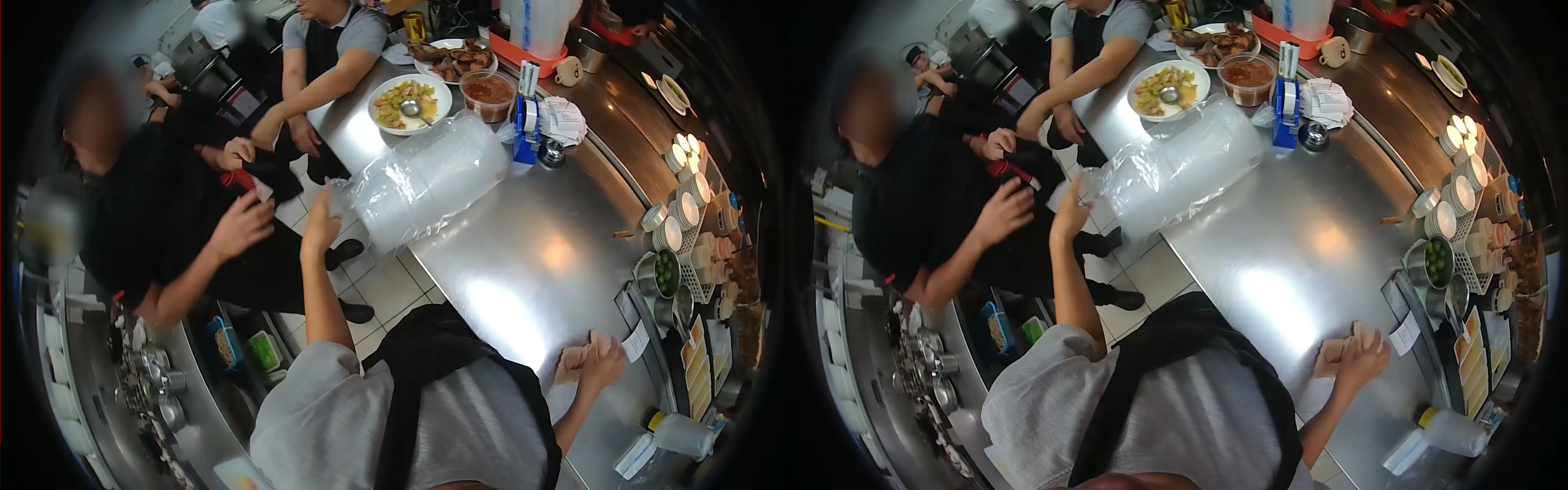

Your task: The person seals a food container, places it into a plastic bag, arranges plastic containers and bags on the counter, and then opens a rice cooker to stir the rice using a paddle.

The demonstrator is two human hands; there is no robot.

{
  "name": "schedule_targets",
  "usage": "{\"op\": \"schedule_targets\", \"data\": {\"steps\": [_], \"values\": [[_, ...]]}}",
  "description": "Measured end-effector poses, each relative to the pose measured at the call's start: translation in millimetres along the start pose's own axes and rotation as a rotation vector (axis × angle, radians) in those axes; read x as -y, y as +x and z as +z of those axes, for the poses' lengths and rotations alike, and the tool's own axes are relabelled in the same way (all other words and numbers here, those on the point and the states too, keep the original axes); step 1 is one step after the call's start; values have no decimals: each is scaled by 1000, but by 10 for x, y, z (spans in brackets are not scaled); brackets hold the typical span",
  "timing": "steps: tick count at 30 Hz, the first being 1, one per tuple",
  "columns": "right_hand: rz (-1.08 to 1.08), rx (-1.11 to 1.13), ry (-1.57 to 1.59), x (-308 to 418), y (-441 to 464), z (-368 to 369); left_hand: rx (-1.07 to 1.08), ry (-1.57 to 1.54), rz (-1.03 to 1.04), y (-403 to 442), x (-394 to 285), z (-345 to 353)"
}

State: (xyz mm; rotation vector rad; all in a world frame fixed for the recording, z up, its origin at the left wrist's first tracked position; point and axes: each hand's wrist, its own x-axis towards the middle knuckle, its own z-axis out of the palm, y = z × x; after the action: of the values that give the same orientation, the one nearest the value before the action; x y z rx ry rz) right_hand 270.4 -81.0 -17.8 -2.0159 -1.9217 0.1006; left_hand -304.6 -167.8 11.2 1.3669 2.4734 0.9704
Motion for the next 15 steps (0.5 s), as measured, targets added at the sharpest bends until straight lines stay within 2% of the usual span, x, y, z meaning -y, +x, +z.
{"op": "schedule_targets", "data": {"steps": [1,3,4,5,6,7,8,9,10,11,12,14,15], "values": [[-67,-158,-22,193,78,-10,99,-142,-193,-88,-144,70],[-242,110,408,552,235,39,135,-659,-296,-182,-164,359],[-256,237,633,802,242,113,159,-961,-370,-207,-146,469],[-341,361,745,975,262,263,166,-962,-356,-186,-39,592],[-513,380,742,1200,259,312,163,-990,-395,-150,97,729],[-586,410,770,1374,255,421,162,-1016,-439,-144,161,796],[-559,474,820,1551,253,467,180,-1012,-433,-172,137,801],[-533,534,868,1696,290,513,87,-1117,-452,-206,82,810],[-476,533,923,1800,371,642,-6,-1225,-468,-220,-2,809],[-424,524,976,1901,496,760,-94,-1200,-505,-247,-199,711],[-422,496,970,1988,654,788,-76,-1213,-487,-272,-382,636],[-402,345,935,2231,1039,816,-75,-880,-508,-258,-618,533],[-398,255,982,2348,1269,932,-100,-903,-298,-194,-490,685]]}}
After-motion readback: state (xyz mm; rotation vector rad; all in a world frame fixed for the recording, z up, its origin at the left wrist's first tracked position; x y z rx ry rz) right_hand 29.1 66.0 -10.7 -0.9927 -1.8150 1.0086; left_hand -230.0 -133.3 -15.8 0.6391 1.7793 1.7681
